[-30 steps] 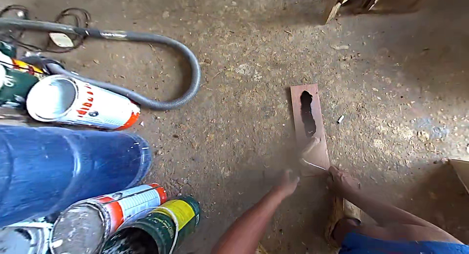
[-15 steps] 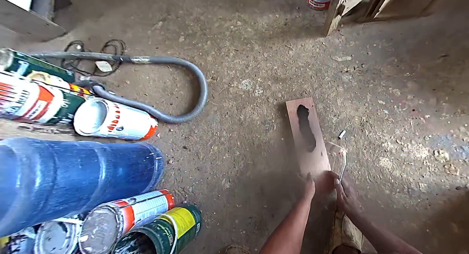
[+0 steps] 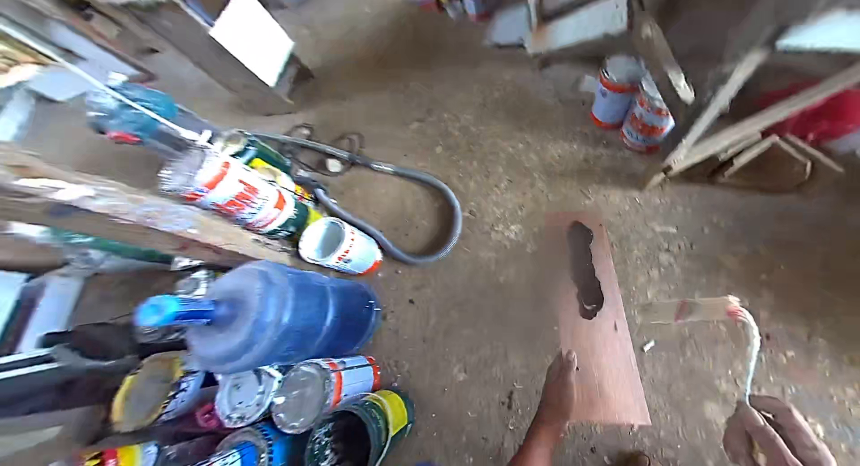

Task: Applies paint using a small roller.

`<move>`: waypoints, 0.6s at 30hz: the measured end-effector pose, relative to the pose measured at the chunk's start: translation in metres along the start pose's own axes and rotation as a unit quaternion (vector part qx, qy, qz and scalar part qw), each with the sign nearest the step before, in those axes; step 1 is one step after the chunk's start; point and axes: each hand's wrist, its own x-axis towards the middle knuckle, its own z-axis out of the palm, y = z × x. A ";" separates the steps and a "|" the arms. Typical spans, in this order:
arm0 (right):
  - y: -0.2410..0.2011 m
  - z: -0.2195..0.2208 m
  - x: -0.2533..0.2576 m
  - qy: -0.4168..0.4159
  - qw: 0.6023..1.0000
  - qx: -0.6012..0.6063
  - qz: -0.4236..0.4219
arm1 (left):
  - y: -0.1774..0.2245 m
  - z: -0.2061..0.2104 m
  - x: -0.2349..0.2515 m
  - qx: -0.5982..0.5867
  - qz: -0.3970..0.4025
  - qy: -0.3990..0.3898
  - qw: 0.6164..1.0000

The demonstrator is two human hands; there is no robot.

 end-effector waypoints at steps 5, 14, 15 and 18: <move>-0.165 0.059 -0.006 -0.045 0.996 -0.034 0.074 | 0.161 -0.017 -0.068 0.026 0.031 0.061 0.997; -0.411 0.135 0.062 -0.135 0.982 -0.102 0.081 | 0.411 -0.001 -0.130 -0.010 0.061 0.146 0.987; -0.433 0.145 0.083 -0.138 0.981 -0.116 0.064 | 0.432 -0.002 -0.128 -0.014 0.058 0.146 0.987; -0.485 0.182 0.145 -0.153 0.973 -0.165 0.045 | 0.487 -0.015 -0.101 -0.030 0.079 0.179 0.980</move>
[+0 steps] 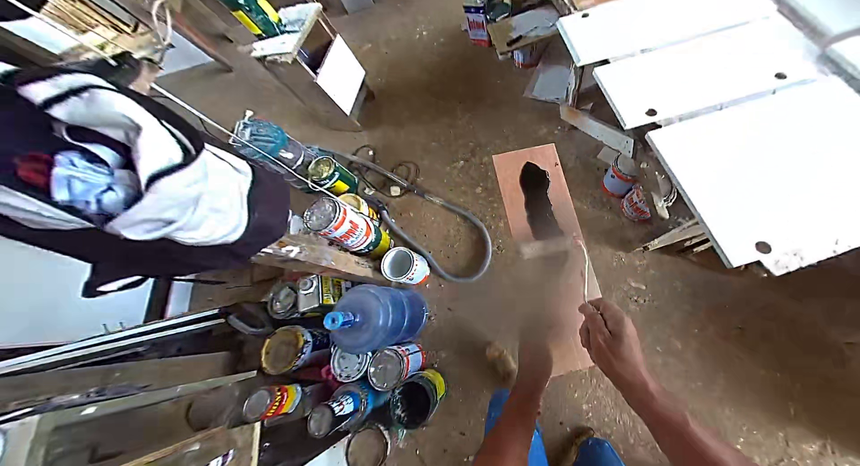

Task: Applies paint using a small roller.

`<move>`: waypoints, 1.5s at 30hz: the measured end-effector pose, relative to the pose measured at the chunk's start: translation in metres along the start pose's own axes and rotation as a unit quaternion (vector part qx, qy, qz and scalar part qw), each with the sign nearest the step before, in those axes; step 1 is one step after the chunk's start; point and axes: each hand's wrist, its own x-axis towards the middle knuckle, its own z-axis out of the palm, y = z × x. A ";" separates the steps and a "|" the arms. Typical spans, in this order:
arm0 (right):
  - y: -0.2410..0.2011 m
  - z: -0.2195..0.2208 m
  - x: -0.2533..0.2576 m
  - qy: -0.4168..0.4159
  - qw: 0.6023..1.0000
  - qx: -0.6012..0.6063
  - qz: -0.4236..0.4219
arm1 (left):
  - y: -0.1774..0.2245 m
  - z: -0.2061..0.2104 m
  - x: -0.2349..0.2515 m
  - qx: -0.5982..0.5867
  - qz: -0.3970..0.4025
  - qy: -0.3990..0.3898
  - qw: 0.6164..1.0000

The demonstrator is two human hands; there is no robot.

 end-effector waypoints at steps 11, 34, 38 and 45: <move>-0.151 0.054 0.256 -0.004 0.997 -0.068 0.022 | 0.144 -0.038 0.283 -0.019 -0.007 0.002 1.000; -0.378 0.081 0.692 0.043 0.904 -0.332 -0.265 | 0.404 -0.023 0.728 -0.012 -0.048 0.123 0.991; -0.434 0.095 0.776 0.008 0.909 -0.331 -0.252 | 0.441 -0.025 0.797 -0.050 -0.049 0.122 0.990; -0.504 0.131 0.889 -0.045 0.930 -0.275 -0.241 | 0.491 -0.066 0.934 -0.081 -0.067 0.143 0.984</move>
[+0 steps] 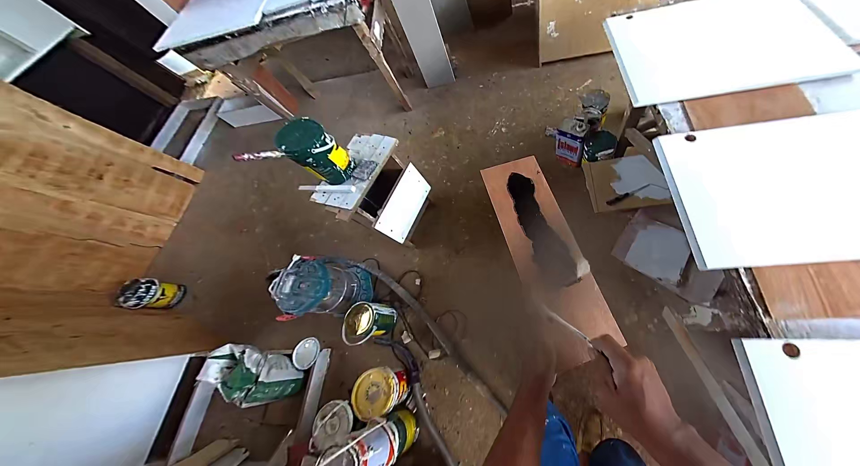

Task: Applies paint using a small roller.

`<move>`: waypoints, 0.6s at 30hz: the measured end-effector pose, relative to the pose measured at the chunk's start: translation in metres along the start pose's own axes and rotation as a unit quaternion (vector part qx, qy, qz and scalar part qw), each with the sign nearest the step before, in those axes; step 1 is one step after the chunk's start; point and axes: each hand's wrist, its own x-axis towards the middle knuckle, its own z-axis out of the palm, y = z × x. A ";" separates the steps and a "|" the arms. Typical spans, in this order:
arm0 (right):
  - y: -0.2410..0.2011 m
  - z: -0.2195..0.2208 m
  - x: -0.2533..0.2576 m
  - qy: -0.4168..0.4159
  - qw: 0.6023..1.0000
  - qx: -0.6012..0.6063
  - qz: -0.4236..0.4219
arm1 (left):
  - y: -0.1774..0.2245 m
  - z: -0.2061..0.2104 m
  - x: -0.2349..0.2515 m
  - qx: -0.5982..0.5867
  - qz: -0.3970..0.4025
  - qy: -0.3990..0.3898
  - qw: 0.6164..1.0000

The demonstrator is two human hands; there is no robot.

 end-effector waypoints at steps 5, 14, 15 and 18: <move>-0.030 -0.010 0.158 0.036 0.969 0.240 0.043 | 0.073 -0.004 0.123 -0.001 -0.013 -0.024 1.000; -0.073 0.016 0.441 0.031 0.806 0.524 0.275 | 0.235 -0.006 0.352 -0.002 0.027 -0.067 0.997; -0.076 0.015 0.453 0.031 0.810 0.516 0.276 | 0.251 -0.002 0.374 -0.007 0.033 -0.063 0.997; -0.084 0.011 0.505 0.041 0.810 0.525 0.259 | 0.292 0.017 0.434 -0.013 0.036 -0.049 0.998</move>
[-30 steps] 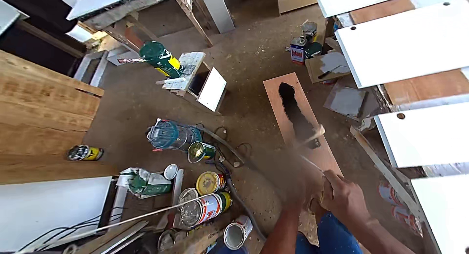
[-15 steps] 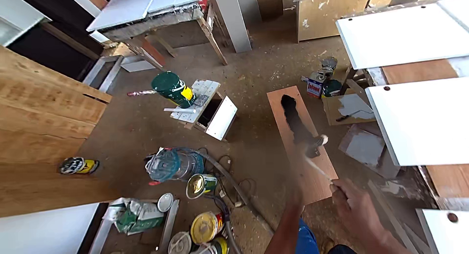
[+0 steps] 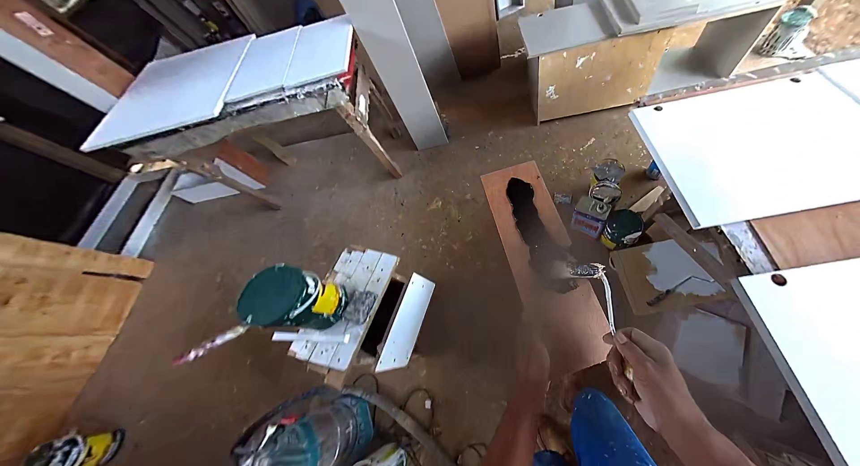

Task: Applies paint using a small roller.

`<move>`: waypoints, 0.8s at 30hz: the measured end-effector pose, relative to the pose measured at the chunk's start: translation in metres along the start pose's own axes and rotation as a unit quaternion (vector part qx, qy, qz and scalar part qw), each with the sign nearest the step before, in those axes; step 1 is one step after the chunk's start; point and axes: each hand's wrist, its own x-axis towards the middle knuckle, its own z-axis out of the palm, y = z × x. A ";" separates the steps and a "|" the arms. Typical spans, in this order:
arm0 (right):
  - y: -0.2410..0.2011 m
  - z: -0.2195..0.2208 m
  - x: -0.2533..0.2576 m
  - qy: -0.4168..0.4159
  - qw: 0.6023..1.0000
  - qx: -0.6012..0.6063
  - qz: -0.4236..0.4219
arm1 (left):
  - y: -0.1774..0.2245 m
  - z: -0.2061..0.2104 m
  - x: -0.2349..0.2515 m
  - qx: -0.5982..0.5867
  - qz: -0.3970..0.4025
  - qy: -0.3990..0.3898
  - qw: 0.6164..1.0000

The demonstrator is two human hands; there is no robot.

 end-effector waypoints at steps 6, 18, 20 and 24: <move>-0.072 0.055 0.193 0.012 0.944 -0.317 -0.086 | 0.079 0.048 0.132 0.077 0.039 -0.021 0.996; -0.226 0.073 0.410 0.076 0.995 -0.051 -0.034 | 0.213 0.175 0.411 0.159 -0.024 -0.139 0.977; -0.241 0.081 0.448 0.101 0.994 -0.026 -0.035 | 0.236 0.198 0.458 0.167 -0.028 -0.177 0.970; -0.267 0.107 0.552 0.185 0.981 -0.025 -0.045 | 0.276 0.240 0.571 0.209 -0.027 -0.253 0.944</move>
